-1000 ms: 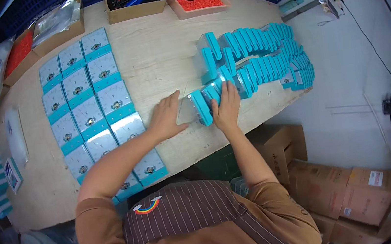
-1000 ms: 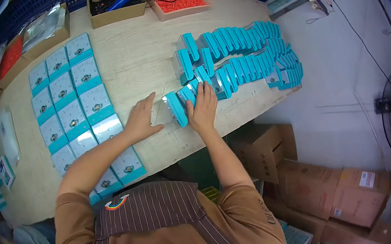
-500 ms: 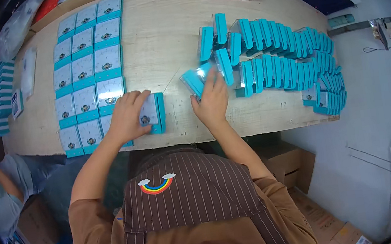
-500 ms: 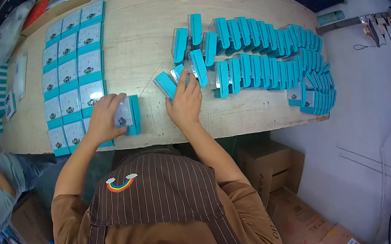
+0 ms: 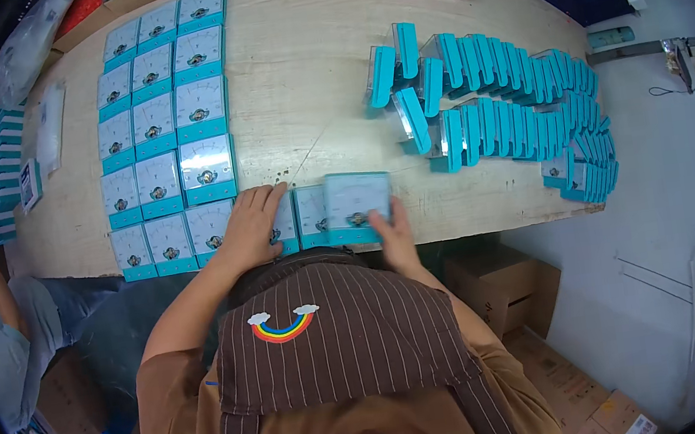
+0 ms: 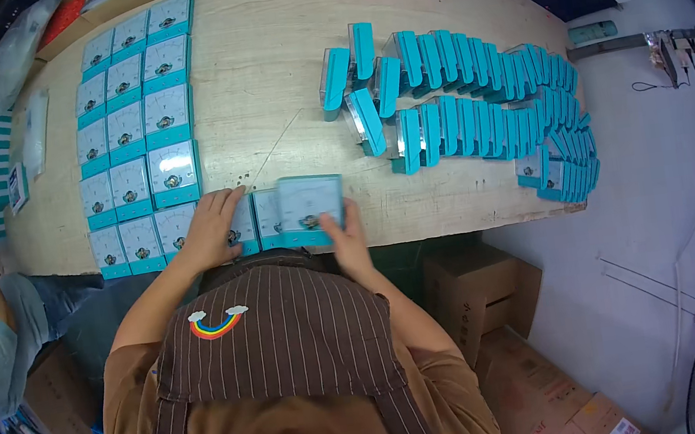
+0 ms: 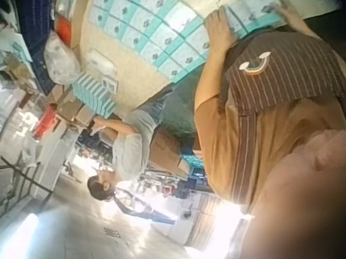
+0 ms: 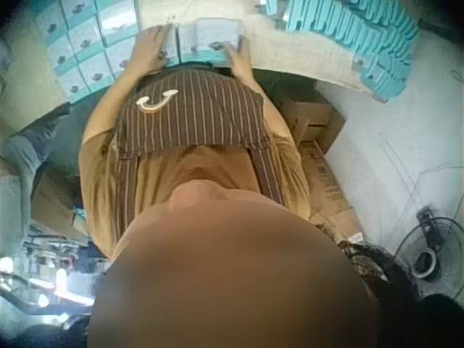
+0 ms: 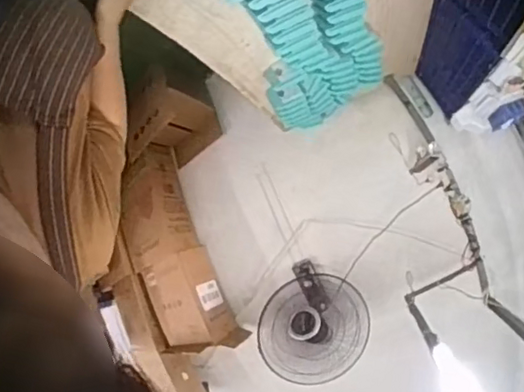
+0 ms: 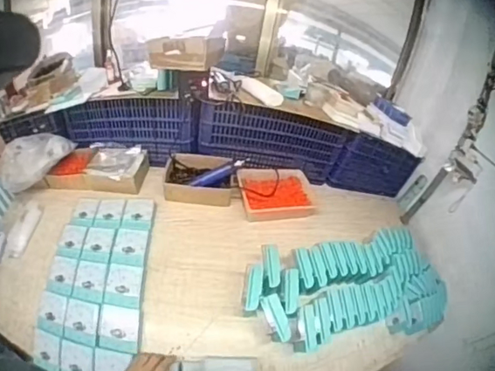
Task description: Transferring analog panel meters from a plastic basket to a workbench and arranging them into organized rows.
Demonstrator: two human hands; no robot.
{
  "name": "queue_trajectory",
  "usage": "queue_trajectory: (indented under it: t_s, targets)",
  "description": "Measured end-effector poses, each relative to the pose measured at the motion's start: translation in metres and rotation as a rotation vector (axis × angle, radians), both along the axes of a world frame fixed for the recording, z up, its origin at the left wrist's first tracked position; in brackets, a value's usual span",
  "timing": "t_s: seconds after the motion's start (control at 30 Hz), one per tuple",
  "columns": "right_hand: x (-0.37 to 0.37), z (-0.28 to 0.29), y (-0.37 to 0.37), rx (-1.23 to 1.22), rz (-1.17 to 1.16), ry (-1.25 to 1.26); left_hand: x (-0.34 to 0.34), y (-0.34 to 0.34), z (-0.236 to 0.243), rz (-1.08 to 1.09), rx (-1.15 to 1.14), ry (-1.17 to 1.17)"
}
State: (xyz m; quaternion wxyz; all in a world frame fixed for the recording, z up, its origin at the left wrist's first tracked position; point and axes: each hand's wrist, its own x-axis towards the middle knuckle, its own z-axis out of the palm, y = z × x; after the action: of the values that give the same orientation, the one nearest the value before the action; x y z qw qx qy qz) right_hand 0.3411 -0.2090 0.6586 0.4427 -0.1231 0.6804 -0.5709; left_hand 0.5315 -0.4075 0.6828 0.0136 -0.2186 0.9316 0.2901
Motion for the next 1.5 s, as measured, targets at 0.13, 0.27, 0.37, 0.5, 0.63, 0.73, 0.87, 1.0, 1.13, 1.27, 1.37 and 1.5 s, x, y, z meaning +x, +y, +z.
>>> queue_trajectory:
  t_s: [0.13,0.27,0.37,0.5,0.63,0.73,0.87,1.0,1.13,1.27,1.37,1.5]
  targets:
    - [-0.02,-0.005,0.032,0.037,-0.158,0.072,-0.004,-0.003,0.006,-0.057,0.03,-0.054]
    - [-0.013,-0.031,0.036,0.161,-0.084,0.298,-0.009,-0.01,0.006,-0.112,0.053,-0.056]
    - [-0.025,-0.001,0.026,0.404,0.086,1.125,-0.024,-0.028,-0.004,-0.071,0.126,0.049]
    - [-0.085,0.036,-0.031,0.18,0.01,1.322,-0.136,-0.076,-0.022,0.009,0.096,0.358]
    - [-0.093,0.045,-0.089,0.557,0.214,1.347,-0.228,-0.09,-0.032,0.012,0.105,0.485]
    - [-0.096,0.036,-0.094,0.567,0.161,1.375,-0.233,-0.092,-0.04,0.139,0.403,0.43]
    - [-0.1,0.03,-0.076,0.324,-0.03,1.43,-0.177,-0.103,0.008,0.06,0.11,0.347]
    - [-0.071,0.023,-0.09,0.153,-0.082,0.715,-0.099,-0.102,0.037,-0.152,-0.193,-0.138]
    - [-0.043,-0.005,-0.097,0.304,0.094,0.385,-0.08,-0.092,0.022,-0.184,-0.216,-0.279]
    - [-0.076,0.014,-0.092,0.104,0.166,1.2,-0.112,-0.111,0.011,-0.004,0.02,-0.028]
    - [-0.129,0.04,-0.098,0.24,0.022,1.376,-0.195,-0.125,0.003,0.002,0.092,0.212]
    - [-0.145,0.04,-0.12,0.637,0.131,1.426,-0.287,-0.123,-0.028,0.062,0.129,0.351]
